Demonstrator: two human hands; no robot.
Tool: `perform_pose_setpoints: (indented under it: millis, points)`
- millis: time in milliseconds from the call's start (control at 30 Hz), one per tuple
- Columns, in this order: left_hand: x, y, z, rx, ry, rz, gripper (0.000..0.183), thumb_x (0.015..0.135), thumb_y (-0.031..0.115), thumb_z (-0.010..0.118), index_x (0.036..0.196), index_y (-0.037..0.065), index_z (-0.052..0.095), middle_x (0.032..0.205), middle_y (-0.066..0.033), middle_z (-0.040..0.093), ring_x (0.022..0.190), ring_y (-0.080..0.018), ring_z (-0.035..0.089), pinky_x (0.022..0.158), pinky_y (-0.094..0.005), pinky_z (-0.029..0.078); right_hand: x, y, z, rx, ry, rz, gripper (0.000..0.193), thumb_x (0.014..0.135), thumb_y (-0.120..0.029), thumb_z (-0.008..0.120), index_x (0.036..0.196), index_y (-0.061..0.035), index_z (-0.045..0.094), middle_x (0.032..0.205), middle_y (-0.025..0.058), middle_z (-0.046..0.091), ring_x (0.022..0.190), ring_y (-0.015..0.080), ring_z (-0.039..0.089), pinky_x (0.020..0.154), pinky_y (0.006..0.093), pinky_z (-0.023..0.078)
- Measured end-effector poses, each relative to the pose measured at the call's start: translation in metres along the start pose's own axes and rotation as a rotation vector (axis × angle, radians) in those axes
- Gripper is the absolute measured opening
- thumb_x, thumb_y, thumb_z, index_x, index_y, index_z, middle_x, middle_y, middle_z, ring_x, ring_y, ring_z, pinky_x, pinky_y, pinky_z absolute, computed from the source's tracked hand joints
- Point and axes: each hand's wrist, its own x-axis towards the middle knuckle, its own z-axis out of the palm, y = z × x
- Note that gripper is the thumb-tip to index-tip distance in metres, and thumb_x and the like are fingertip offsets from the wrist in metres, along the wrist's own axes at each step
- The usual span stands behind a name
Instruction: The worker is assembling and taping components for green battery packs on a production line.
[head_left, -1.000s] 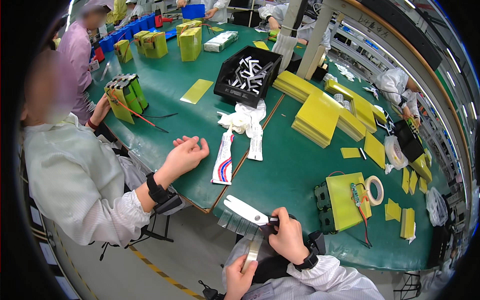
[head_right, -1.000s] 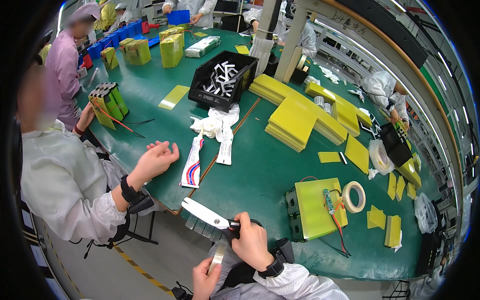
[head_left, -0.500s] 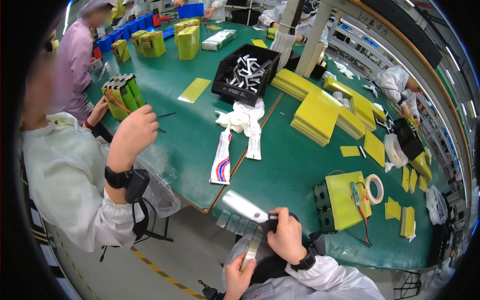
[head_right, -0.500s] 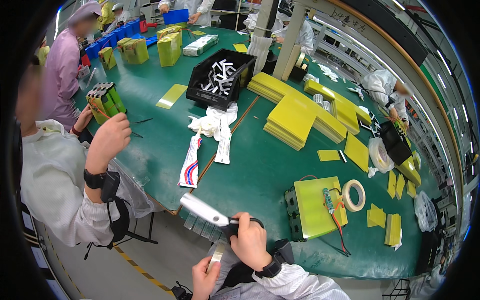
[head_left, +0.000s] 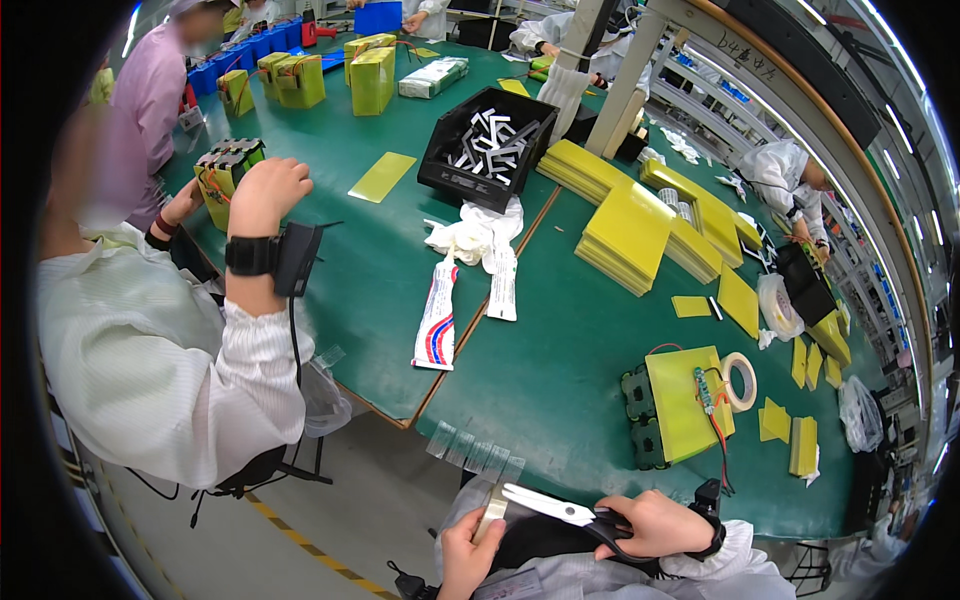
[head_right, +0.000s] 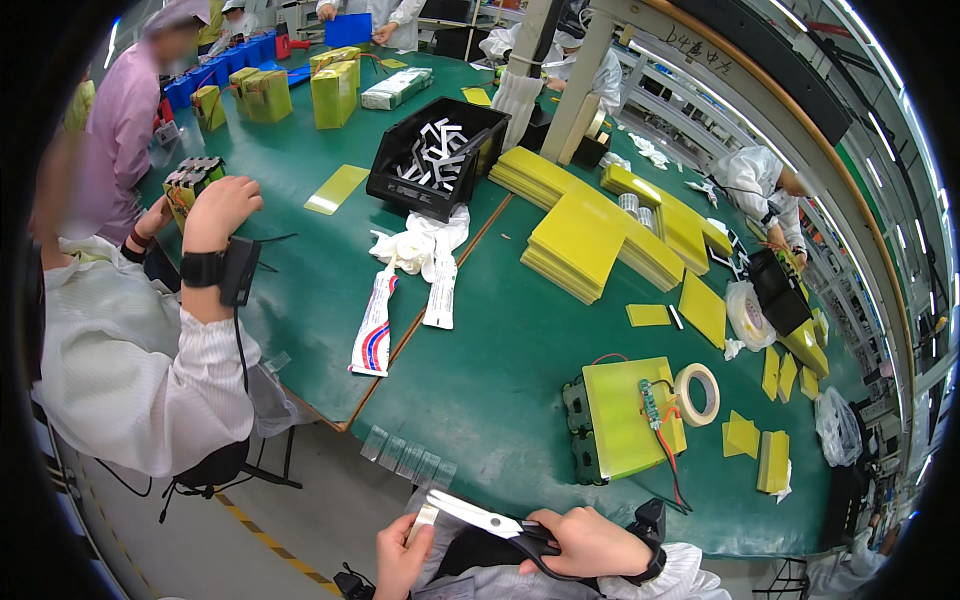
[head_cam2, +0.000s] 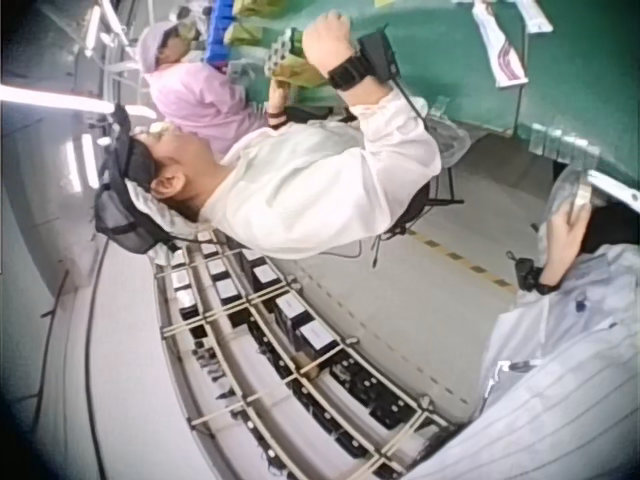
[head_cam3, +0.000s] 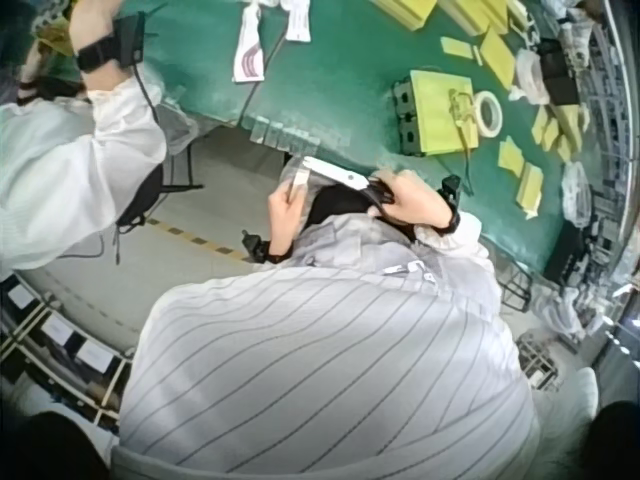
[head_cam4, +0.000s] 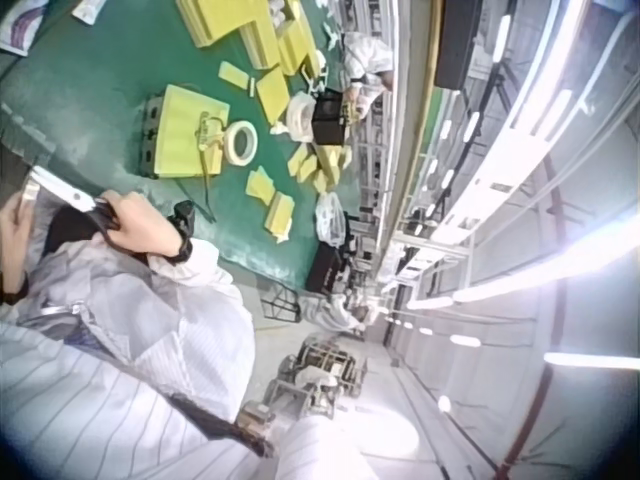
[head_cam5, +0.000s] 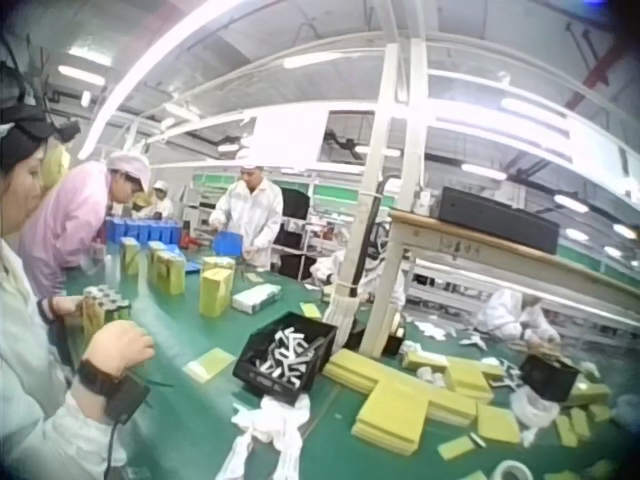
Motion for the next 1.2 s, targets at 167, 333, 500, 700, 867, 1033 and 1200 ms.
perform_pose_setpoints:
  millis: [167,333,500,700,867,1033,1200]
  points:
    - [0.0,0.014,0.007,0.061,-0.008,0.027,0.016,0.084,0.007,0.056,0.093,-0.007,0.055,0.06,-0.0014,0.053,0.053,-0.0049,0.048,0.047,-0.0195,0.036,-0.005,0.01,-0.003,-0.058,-0.191,0.099,0.062,0.073,-0.051,0.066,0.097,0.0054,0.056,0.052,0.0159,0.054,0.052,0.0335,0.058,0.05,0.0374,0.046]
    - [-0.003,0.024,0.01,0.096,-0.004,0.042,0.014,0.084,0.009,0.056,0.088,-0.005,0.054,0.059,-0.0001,0.049,0.053,-0.0048,0.044,0.046,-0.0203,0.034,-0.002,0.015,-0.003,-0.06,-0.18,0.058,0.065,0.072,-0.054,0.065,0.096,0.0062,0.057,0.054,0.0175,0.055,0.054,0.0356,0.058,0.052,0.039,0.047]
    - [-0.005,0.029,0.01,0.113,-0.002,0.042,0.014,0.085,0.011,0.057,0.082,-0.002,0.052,0.058,0.0012,0.045,0.053,-0.0046,0.041,0.046,-0.021,0.033,0.006,0.019,-0.007,-0.029,-0.202,0.046,0.066,0.072,-0.054,0.065,0.096,0.0067,0.056,0.057,0.0193,0.056,0.058,0.0366,0.059,0.054,0.0396,0.047]
    - [-0.005,0.035,0.011,0.134,0.002,0.05,0.017,0.085,0.013,0.057,0.076,0.0,0.051,0.057,0.0028,0.041,0.052,-0.0045,0.037,0.046,-0.0219,0.031,0.012,0.024,-0.009,-0.031,-0.27,0.015,0.065,0.073,-0.055,0.063,0.095,0.0067,0.057,0.059,0.0195,0.056,0.059,0.0356,0.058,0.054,0.0385,0.045]
    - [-0.006,0.037,0.012,0.138,-0.002,0.056,0.02,0.086,0.014,0.057,0.072,0.001,0.049,0.057,0.0036,0.038,0.052,-0.0044,0.034,0.045,-0.0224,0.029,0.018,0.017,-0.013,0.052,-0.374,0.002,0.073,0.074,-0.059,0.06,0.103,0.0057,0.044,0.061,0.0182,0.054,0.059,0.0358,0.056,0.053,0.0394,0.043]
    - [-0.007,0.038,0.012,0.111,-0.003,0.056,0.023,0.086,0.014,0.057,0.07,0.002,0.046,0.058,0.0036,0.035,0.053,-0.0044,0.032,0.045,-0.0226,0.027,0.02,0.027,-0.007,0.043,-0.389,-0.015,0.074,0.074,-0.06,0.059,0.108,0.0033,0.04,0.06,0.0169,0.053,0.058,0.0357,0.055,0.052,0.0393,0.042]
    - [-0.007,0.039,0.01,0.157,-0.006,0.07,0.022,0.086,0.014,0.056,0.072,0.002,0.046,0.058,0.0032,0.036,0.054,-0.0044,0.033,0.045,-0.0227,0.028,0.022,0.026,-0.009,0.046,-0.393,-0.09,0.07,0.078,-0.057,0.055,0.108,0.0053,0.041,0.059,0.0188,0.052,0.057,0.0376,0.053,0.052,0.0407,0.041]
